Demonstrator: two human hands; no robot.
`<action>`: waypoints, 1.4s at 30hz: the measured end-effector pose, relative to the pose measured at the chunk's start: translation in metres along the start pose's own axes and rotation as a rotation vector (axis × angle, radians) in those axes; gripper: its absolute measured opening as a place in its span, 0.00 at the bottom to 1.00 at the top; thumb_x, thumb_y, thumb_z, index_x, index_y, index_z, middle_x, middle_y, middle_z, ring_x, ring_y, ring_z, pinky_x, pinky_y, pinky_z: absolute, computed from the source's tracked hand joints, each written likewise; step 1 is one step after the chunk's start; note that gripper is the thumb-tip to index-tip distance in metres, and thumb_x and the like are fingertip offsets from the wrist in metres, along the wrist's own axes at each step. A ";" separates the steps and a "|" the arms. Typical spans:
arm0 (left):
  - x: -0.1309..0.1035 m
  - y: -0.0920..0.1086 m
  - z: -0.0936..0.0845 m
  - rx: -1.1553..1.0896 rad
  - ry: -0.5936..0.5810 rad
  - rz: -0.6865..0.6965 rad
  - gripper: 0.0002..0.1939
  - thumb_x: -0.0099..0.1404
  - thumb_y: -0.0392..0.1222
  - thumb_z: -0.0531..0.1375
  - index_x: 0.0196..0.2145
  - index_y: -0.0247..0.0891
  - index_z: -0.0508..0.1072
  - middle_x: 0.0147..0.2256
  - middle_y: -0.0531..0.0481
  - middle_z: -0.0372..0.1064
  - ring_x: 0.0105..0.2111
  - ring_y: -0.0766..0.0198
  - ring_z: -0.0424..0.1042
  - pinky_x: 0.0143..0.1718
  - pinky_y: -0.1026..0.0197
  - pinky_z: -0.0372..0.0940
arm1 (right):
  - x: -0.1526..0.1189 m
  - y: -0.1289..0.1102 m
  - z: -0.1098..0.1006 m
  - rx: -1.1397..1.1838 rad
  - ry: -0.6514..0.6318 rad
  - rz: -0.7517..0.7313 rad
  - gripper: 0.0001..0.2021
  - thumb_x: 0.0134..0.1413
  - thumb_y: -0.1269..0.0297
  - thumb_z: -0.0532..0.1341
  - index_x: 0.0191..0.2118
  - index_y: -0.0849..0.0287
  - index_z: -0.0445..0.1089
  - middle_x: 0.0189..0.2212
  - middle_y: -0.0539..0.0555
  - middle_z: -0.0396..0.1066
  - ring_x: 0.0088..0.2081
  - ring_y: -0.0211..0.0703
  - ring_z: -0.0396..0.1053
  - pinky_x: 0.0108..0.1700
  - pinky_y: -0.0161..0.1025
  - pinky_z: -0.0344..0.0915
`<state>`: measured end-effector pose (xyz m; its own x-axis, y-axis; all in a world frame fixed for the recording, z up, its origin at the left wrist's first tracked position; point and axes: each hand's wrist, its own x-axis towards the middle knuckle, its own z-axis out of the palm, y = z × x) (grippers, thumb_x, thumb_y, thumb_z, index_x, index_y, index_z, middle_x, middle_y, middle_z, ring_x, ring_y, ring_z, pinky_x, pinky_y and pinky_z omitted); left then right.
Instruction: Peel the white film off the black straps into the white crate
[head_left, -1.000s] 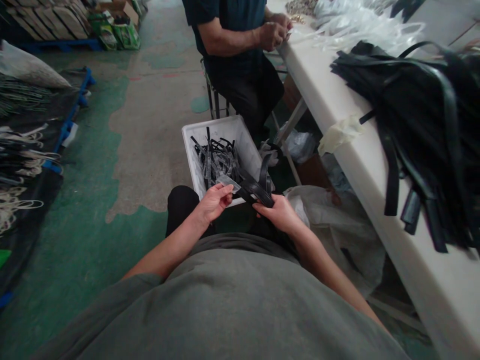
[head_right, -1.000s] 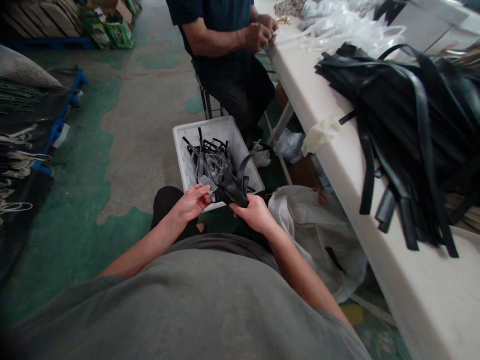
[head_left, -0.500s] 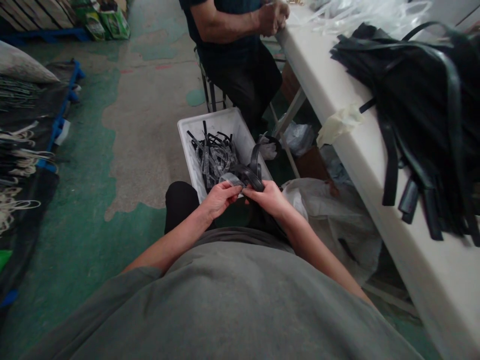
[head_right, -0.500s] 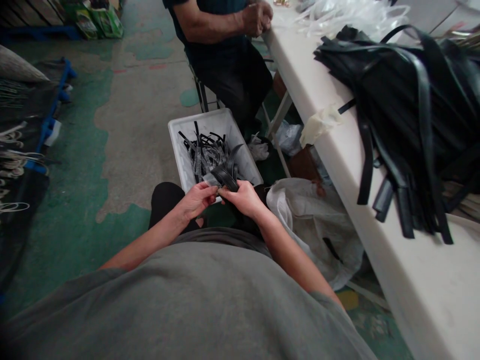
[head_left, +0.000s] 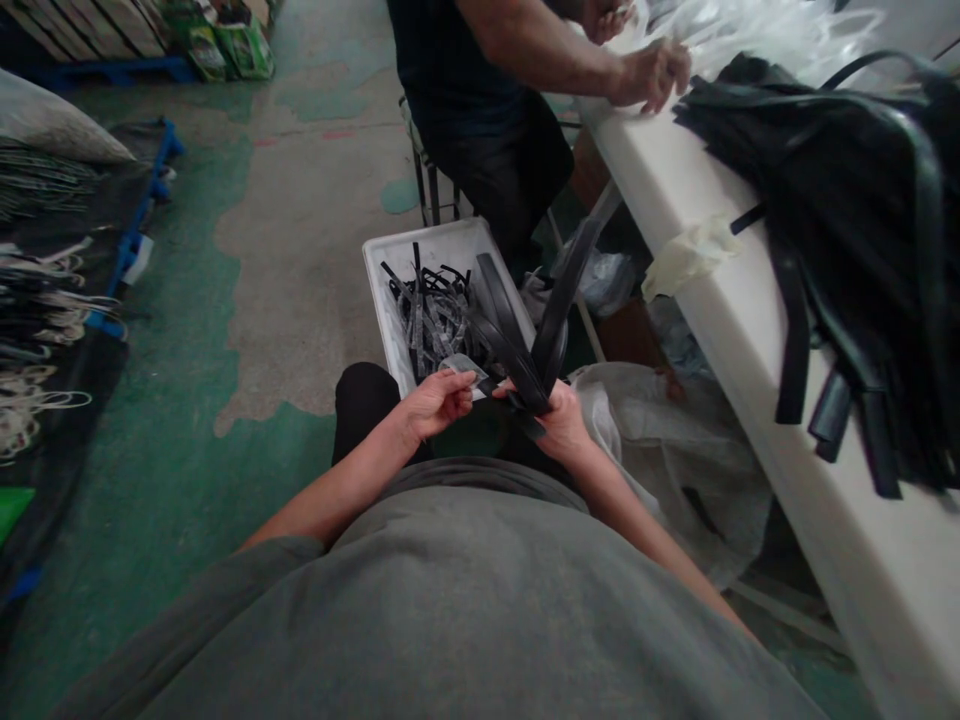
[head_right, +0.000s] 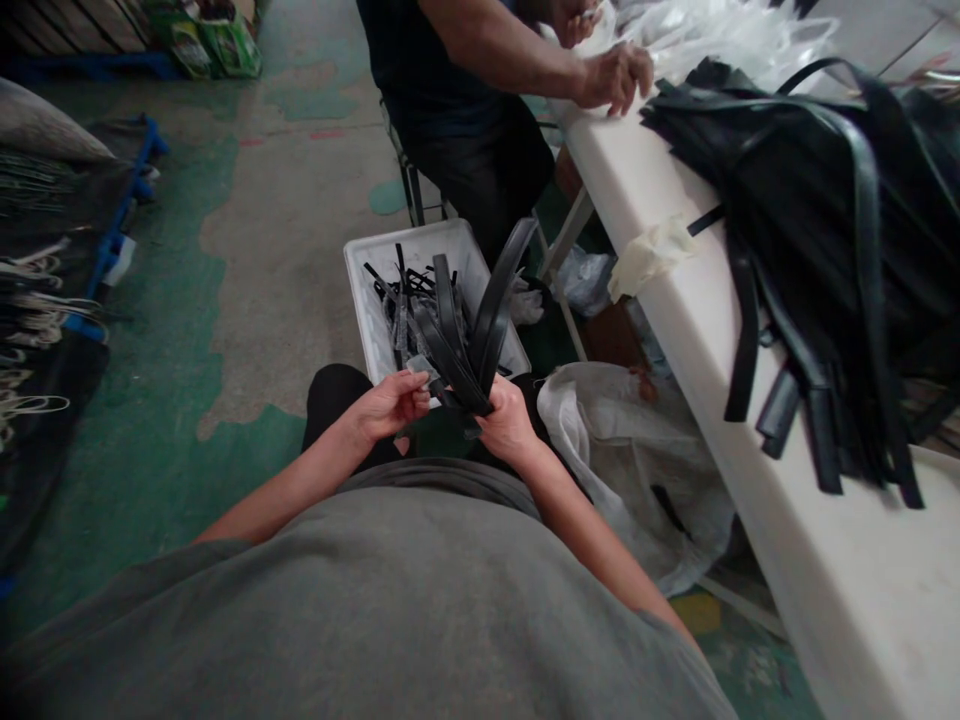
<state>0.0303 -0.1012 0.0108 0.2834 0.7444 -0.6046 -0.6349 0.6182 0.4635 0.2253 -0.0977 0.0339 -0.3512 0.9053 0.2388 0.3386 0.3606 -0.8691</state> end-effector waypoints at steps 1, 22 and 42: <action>0.000 -0.003 0.001 -0.001 -0.021 -0.019 0.15 0.50 0.33 0.70 0.23 0.34 0.65 0.19 0.58 0.61 0.19 0.75 0.64 0.21 0.73 0.62 | 0.002 0.003 0.002 -0.046 0.020 -0.014 0.05 0.49 0.62 0.65 0.28 0.55 0.78 0.33 0.54 0.77 0.37 0.47 0.74 0.41 0.39 0.69; 0.060 0.102 -0.028 -0.258 0.328 0.579 0.08 0.69 0.40 0.56 0.42 0.35 0.72 0.25 0.53 0.71 0.22 0.72 0.70 0.27 0.68 0.66 | -0.087 0.002 -0.055 0.167 -0.149 0.581 0.17 0.49 0.49 0.64 0.30 0.61 0.77 0.21 0.53 0.70 0.24 0.41 0.64 0.26 0.36 0.62; -0.013 -0.023 0.000 0.732 -0.199 0.215 0.20 0.61 0.56 0.61 0.42 0.37 0.73 0.28 0.51 0.71 0.26 0.67 0.67 0.29 0.65 0.62 | 0.045 -0.013 -0.023 0.703 0.207 0.369 0.17 0.41 0.54 0.69 0.35 0.62 0.76 0.22 0.47 0.68 0.19 0.29 0.52 0.23 0.33 0.60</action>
<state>0.0414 -0.1255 0.0078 0.3751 0.8548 -0.3587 -0.0749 0.4136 0.9074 0.2254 -0.0563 0.0661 -0.1327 0.9861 -0.0999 -0.2495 -0.1308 -0.9595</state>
